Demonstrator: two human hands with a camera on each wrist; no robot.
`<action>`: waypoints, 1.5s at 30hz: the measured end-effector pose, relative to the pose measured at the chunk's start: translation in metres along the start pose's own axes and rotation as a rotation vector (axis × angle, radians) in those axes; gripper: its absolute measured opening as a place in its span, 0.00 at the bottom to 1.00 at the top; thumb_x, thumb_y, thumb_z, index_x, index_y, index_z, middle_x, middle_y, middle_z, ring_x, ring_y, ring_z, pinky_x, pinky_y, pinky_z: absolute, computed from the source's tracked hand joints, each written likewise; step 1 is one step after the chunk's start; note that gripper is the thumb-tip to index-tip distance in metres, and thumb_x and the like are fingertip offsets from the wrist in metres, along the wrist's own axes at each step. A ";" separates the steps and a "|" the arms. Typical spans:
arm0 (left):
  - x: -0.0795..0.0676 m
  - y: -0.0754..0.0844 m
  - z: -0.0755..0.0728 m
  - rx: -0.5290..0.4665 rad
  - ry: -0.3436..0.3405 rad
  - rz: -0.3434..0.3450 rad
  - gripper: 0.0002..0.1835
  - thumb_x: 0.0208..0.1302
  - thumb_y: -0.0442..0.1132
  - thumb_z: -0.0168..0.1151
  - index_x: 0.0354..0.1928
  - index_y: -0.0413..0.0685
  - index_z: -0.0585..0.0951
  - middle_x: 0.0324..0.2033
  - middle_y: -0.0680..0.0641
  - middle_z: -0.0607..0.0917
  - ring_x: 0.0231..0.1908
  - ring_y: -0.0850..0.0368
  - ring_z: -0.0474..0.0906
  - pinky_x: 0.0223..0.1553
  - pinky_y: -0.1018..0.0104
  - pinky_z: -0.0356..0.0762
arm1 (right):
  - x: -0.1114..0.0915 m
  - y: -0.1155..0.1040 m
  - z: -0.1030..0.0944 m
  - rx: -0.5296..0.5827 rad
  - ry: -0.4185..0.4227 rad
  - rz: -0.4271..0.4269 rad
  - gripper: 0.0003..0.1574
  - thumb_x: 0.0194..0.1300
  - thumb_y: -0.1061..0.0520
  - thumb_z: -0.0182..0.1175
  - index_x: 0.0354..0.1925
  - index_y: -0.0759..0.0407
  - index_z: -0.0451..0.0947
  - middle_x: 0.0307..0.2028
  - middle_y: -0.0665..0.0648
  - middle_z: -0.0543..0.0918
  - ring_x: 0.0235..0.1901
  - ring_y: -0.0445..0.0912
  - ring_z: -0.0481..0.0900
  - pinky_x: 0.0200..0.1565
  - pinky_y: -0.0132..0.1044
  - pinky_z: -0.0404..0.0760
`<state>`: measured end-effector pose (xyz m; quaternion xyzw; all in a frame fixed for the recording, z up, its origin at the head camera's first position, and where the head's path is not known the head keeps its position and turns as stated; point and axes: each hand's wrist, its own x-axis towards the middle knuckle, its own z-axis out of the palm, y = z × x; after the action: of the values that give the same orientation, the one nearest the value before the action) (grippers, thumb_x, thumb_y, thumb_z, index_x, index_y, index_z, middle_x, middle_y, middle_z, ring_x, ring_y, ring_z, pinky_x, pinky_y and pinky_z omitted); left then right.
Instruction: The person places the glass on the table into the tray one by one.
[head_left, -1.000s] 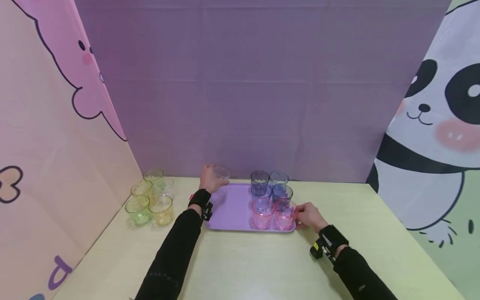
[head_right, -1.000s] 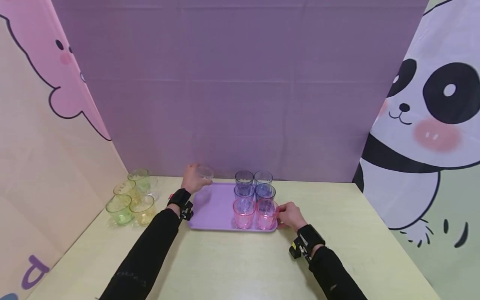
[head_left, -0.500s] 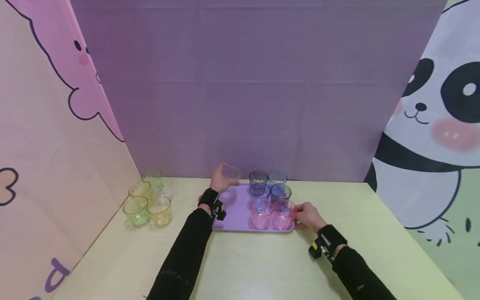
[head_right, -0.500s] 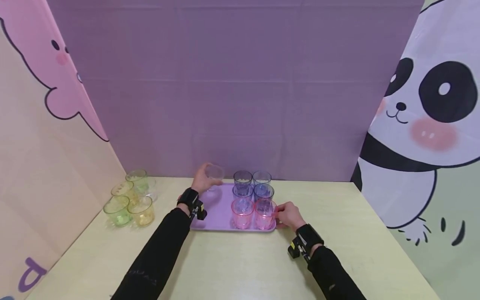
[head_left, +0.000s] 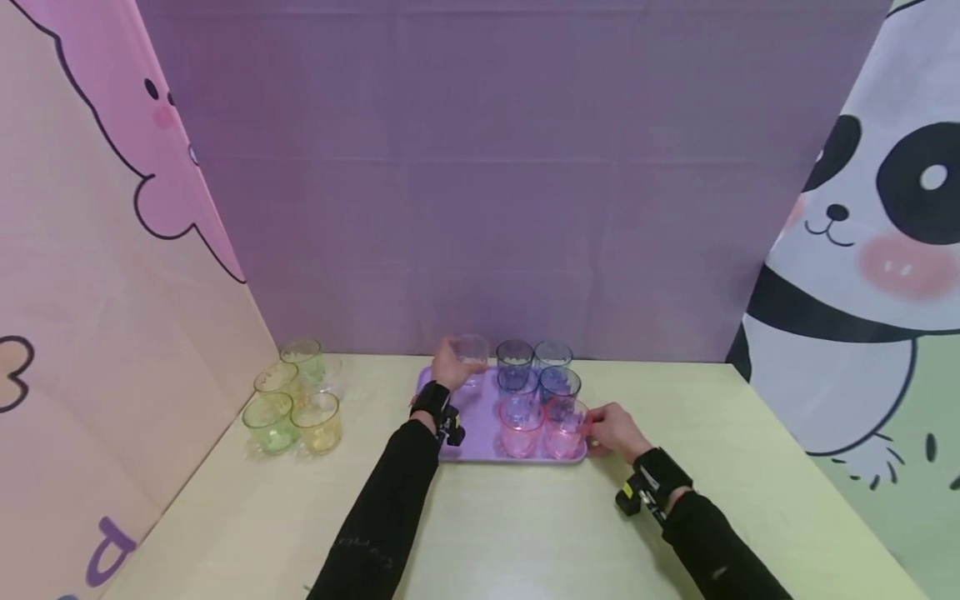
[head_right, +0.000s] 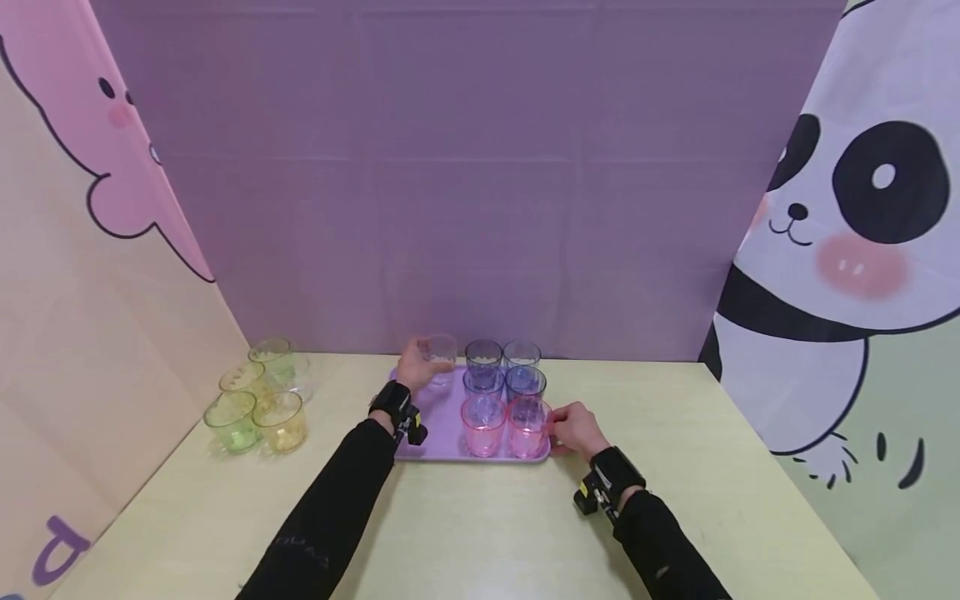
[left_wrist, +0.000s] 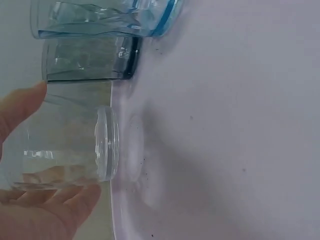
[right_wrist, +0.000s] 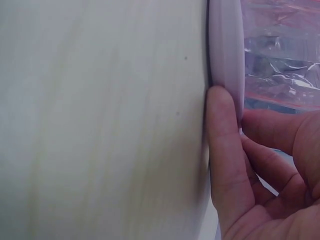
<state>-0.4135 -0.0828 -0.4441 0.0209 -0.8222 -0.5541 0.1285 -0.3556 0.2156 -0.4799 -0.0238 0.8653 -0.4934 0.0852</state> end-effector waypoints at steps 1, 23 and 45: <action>0.000 -0.001 0.001 0.008 -0.001 0.008 0.39 0.39 0.34 0.74 0.56 0.34 0.66 0.54 0.35 0.72 0.54 0.40 0.68 0.56 0.53 0.66 | 0.000 0.000 0.000 0.000 -0.001 0.000 0.07 0.53 0.71 0.54 0.25 0.67 0.78 0.25 0.59 0.80 0.25 0.48 0.79 0.27 0.39 0.82; -0.003 -0.007 0.008 0.118 -0.075 -0.016 0.41 0.48 0.38 0.70 0.62 0.37 0.59 0.58 0.34 0.69 0.57 0.39 0.65 0.57 0.50 0.65 | 0.002 -0.001 -0.001 0.006 0.002 0.022 0.07 0.54 0.71 0.54 0.29 0.68 0.79 0.29 0.61 0.78 0.27 0.48 0.78 0.28 0.40 0.82; -0.006 -0.008 0.009 0.173 -0.119 -0.005 0.46 0.52 0.41 0.67 0.67 0.36 0.51 0.63 0.32 0.61 0.62 0.38 0.59 0.62 0.51 0.58 | 0.001 0.000 0.002 0.024 0.008 0.003 0.07 0.52 0.72 0.53 0.27 0.68 0.78 0.24 0.58 0.80 0.23 0.47 0.80 0.27 0.40 0.82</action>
<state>-0.4105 -0.0770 -0.4560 0.0009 -0.8732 -0.4815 0.0756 -0.3557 0.2135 -0.4806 -0.0196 0.8597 -0.5036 0.0827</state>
